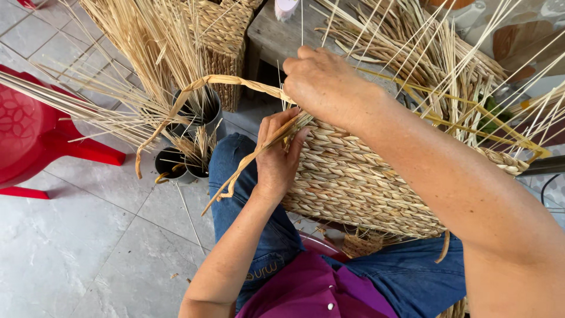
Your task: The person sits on the floor weaving a wide dried plant strand over and under thin warp sticks along the rim of a woven water-hyacinth basket, pulling and tightening the strand by hand as they work around the edge. A yellow plastic frame holds the basket shape while they weave.
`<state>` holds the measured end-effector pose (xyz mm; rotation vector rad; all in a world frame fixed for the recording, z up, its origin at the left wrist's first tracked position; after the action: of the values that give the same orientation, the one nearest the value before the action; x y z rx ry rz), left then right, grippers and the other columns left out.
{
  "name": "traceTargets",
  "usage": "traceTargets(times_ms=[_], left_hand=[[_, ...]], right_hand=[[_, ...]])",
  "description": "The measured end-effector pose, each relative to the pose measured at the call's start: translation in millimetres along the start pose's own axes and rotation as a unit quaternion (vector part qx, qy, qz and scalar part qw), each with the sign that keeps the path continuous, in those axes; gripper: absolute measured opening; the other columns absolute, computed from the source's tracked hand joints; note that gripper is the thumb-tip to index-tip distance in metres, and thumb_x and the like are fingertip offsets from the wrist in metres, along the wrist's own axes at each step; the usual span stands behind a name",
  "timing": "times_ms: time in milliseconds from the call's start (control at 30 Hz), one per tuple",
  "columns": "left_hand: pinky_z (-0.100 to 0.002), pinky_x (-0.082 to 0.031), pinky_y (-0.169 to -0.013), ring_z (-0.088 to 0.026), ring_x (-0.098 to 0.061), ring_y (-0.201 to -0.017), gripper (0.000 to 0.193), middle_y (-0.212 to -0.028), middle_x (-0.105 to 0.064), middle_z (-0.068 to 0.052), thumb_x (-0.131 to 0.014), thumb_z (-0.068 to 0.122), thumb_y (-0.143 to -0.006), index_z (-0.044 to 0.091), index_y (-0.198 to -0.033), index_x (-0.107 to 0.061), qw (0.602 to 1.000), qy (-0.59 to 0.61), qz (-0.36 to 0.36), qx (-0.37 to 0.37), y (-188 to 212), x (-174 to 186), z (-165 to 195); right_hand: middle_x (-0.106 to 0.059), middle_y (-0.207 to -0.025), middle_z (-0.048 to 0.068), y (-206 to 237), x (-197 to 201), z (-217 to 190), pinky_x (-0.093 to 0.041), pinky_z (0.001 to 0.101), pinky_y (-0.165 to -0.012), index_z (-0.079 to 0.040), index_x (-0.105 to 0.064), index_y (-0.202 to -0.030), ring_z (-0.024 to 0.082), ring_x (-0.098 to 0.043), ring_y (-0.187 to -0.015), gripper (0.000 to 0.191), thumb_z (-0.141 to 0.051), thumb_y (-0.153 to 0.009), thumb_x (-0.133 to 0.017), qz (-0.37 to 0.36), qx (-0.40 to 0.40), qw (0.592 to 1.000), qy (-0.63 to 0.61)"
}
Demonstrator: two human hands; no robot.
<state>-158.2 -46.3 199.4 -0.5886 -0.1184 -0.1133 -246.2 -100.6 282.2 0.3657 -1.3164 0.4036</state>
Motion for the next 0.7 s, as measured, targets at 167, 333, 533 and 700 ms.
traceTargets(times_ms=[167,333,533,700], left_hand=[[-0.038,-0.054,-0.079,-0.028,-0.066,-0.093,0.02,-0.105,-0.066,-0.01,-0.077,0.009,-0.095,0.003,-0.11,-0.066,0.998,-0.029,0.027,0.041,-11.5,-10.8,-17.6],[-0.036,-0.052,-0.082,-0.028,-0.064,-0.094,0.019,-0.099,-0.067,-0.011,-0.079,0.007,-0.093,0.003,-0.106,-0.066,0.996,-0.054,0.057,-0.044,-19.8,-14.0,-17.2],[-0.032,-0.054,-0.089,-0.021,-0.063,-0.101,0.02,-0.111,-0.062,-0.011,-0.073,0.0,-0.096,0.0,-0.114,-0.063,0.997,0.077,0.011,-0.01,-13.2,-12.9,-22.5],[-0.029,-0.055,-0.088,-0.02,-0.066,-0.099,0.021,-0.112,-0.064,-0.01,-0.066,-0.006,-0.095,0.0,-0.115,-0.065,0.998,0.059,0.0,-0.007,-12.3,-13.5,-28.0]], right_hand=[[-0.072,-0.096,0.012,-10.0,-11.4,0.3,-0.052,0.0424,-0.087,0.0,-0.079,-0.087,0.03,-0.064,-0.104,0.02,-0.013,-0.072,-0.076,-0.021,0.003,0.998,0.065],[-0.073,-0.093,0.011,-16.0,-20.8,5.5,-0.051,0.0432,-0.089,-0.004,-0.08,-0.085,0.028,-0.066,-0.102,0.014,-0.014,-0.075,-0.078,-0.058,-0.009,0.997,0.054],[-0.074,-0.093,0.014,-20.8,-31.3,12.1,-0.051,0.045,-0.089,-0.004,-0.08,-0.086,0.032,-0.067,-0.104,0.017,-0.019,-0.078,-0.077,-0.105,-0.036,0.993,0.045],[-0.075,-0.094,0.019,-27.7,-34.7,13.1,-0.055,0.0464,-0.085,-0.002,-0.079,-0.089,0.036,-0.07,-0.1,0.014,-0.014,-0.083,-0.074,-0.108,-0.048,0.993,0.024]])
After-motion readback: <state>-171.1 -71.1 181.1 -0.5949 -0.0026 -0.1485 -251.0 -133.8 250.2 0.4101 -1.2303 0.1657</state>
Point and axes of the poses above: each hand's wrist, its own y-axis away from the middle knuckle, its own x-axis out of the back of the hand, z = x × y, the point moved 8 cm from there along -y, towards the middle knuckle
